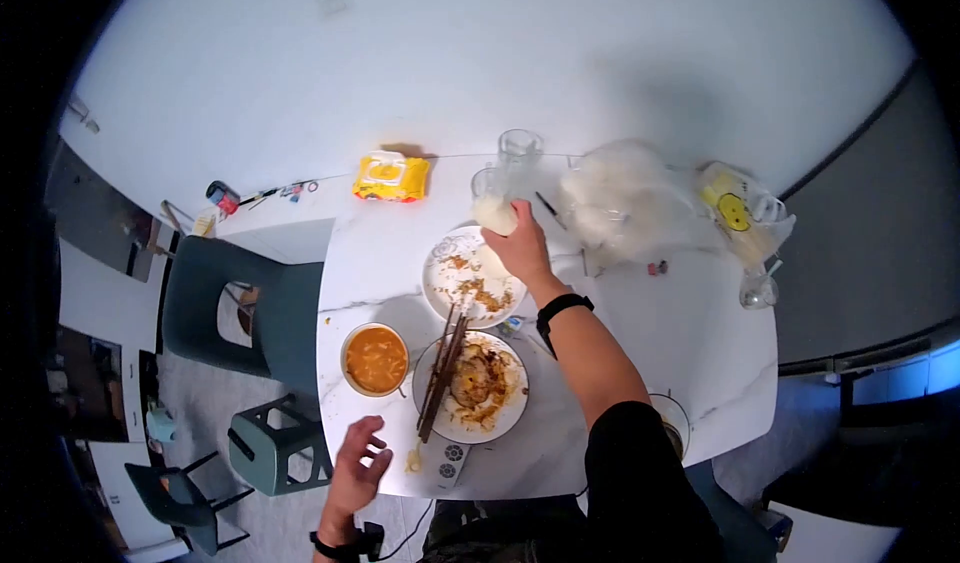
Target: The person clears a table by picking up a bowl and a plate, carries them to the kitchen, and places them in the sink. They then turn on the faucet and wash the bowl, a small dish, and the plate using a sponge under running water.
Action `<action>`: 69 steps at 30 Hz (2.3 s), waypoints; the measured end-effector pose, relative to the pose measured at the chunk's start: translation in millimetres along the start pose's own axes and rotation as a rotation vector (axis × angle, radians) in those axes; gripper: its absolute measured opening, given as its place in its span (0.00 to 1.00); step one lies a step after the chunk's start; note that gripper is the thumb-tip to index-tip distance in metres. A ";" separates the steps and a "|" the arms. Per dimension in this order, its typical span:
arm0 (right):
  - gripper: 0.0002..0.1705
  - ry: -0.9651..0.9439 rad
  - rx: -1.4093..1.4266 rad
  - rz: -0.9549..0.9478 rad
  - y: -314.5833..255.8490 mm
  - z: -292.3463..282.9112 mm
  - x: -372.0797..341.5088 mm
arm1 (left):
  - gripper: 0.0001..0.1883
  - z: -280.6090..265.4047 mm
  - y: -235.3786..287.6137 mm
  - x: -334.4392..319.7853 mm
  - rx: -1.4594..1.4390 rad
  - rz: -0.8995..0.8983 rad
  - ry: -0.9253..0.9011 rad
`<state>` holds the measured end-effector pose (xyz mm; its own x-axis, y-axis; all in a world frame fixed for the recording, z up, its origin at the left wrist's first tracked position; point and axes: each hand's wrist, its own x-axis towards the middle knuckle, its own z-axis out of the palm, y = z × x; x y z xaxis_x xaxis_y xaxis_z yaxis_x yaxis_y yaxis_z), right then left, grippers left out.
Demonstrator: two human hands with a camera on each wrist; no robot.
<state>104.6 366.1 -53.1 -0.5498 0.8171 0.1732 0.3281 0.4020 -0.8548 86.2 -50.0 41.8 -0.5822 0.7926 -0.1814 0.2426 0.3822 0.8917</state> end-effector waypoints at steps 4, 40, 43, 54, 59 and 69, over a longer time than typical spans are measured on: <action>0.35 -0.003 0.267 0.066 -52.9 -29.3 -13.8 | 0.21 -19.6 49.2 35.0 -0.355 -0.126 -0.163; 0.26 -0.359 1.057 0.849 56.6 -253.9 -6.1 | 0.28 224.9 161.2 243.6 -0.383 0.166 -0.291; 0.28 -0.282 0.991 0.816 41.0 -239.2 13.9 | 0.30 230.2 151.2 239.2 -0.436 0.149 -0.331; 0.28 -0.246 1.170 0.811 48.8 -205.5 56.2 | 0.34 226.5 155.9 238.3 -0.555 0.103 -0.291; 0.31 0.040 0.890 0.810 48.4 -196.1 52.7 | 0.34 228.1 157.2 238.5 -0.651 0.105 -0.229; 0.37 0.087 -0.088 0.428 29.1 -169.7 73.4 | 0.35 226.7 152.7 232.1 -0.544 0.049 -0.375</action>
<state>204.2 507.9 17.7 -0.2848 0.9478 -0.1431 0.5779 0.0507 -0.8145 164.0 300.0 41.9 -0.2467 0.9522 -0.1801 -0.2226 0.1253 0.9668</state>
